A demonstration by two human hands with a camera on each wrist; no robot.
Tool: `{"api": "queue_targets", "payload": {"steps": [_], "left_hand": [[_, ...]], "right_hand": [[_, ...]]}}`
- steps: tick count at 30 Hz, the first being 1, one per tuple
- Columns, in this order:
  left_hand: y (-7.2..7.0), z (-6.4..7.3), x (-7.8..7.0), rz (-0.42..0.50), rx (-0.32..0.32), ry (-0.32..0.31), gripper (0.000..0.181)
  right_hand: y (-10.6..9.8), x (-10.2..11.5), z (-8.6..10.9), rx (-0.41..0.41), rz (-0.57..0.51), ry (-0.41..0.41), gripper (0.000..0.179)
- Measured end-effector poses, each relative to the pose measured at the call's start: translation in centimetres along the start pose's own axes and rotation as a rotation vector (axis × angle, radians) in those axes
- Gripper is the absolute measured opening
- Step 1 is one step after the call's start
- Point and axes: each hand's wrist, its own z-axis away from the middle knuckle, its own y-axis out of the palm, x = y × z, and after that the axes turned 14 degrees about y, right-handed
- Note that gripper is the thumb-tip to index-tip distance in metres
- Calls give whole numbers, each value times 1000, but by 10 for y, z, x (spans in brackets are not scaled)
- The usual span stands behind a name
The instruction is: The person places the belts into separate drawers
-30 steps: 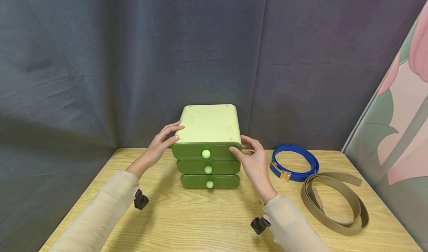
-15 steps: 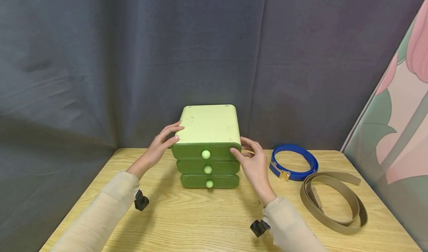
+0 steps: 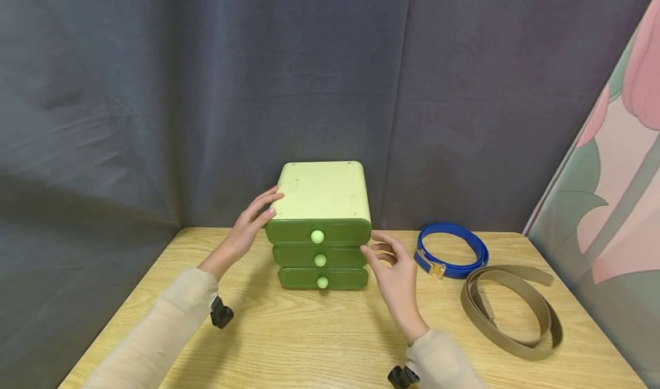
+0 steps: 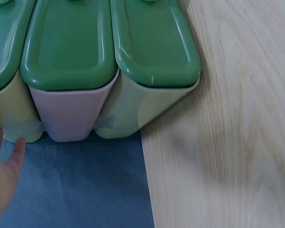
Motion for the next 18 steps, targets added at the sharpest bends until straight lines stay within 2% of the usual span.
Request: {"api": "queue_targets", "payload": {"steps": [8,14,18], "left_hand": [[7,7,-1,19,-83,-37,43],[9,16,2,25,-107,-37,45],[12,21,17,46,-131,-11,50]], "right_hand": [[6,-6,13,-29,-58,-36,31],[17,-18,20,16,-86,-20,29],[25,-27,20,42,-66,-1,28]]}}
